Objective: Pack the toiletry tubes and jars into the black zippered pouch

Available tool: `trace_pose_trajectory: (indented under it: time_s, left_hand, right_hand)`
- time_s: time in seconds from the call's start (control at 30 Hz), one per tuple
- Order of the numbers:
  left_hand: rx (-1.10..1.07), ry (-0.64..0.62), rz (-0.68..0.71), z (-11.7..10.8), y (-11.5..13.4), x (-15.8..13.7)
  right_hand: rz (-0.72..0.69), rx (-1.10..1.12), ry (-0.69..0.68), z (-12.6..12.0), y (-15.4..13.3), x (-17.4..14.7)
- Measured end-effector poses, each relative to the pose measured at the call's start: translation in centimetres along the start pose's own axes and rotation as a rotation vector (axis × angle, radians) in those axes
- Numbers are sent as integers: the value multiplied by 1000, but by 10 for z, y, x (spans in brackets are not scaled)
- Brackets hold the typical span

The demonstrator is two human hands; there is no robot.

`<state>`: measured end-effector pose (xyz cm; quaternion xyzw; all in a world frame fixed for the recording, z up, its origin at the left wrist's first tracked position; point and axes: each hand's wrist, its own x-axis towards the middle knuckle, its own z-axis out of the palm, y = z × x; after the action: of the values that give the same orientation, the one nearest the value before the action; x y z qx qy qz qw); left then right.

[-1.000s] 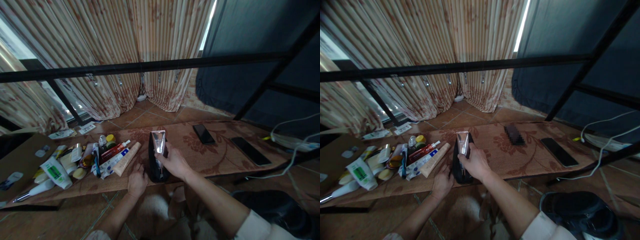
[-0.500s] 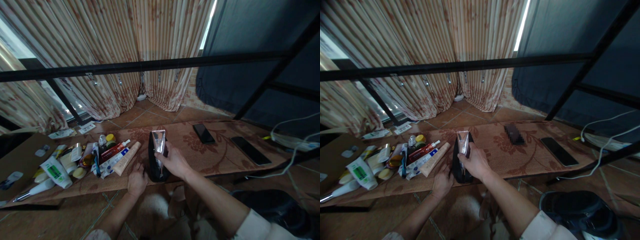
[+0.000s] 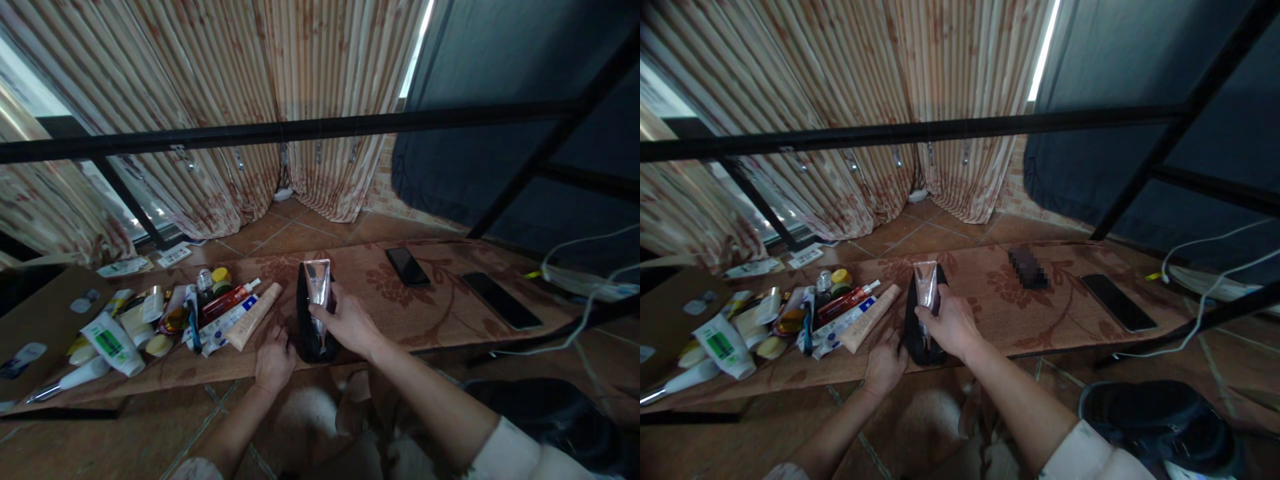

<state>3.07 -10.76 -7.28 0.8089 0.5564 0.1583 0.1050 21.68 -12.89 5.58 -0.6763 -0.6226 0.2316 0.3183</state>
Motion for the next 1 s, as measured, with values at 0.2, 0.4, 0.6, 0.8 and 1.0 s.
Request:
trace_pose_trajectory:
  time_s: [0.2, 0.4, 0.6, 0.8, 1.0]
  left_hand:
    - [-4, -1, -13, 0, 0, 0]
    - [19, -22, -25, -1, 1, 0]
    - [7, -11, -17, -2, 1, 0]
    - [26, -19, -26, -3, 2, -1]
    - [25, -13, -21, -2, 2, 0]
  right_hand:
    - [9, 4, -7, 0, -1, 0]
    - [16, -13, -10, -2, -2, -1]
    - [-2, -2, -1, -1, -1, -1]
    - [2, -4, -1, 1, 1, 0]
    - [9, -13, -11, -1, -2, -1]
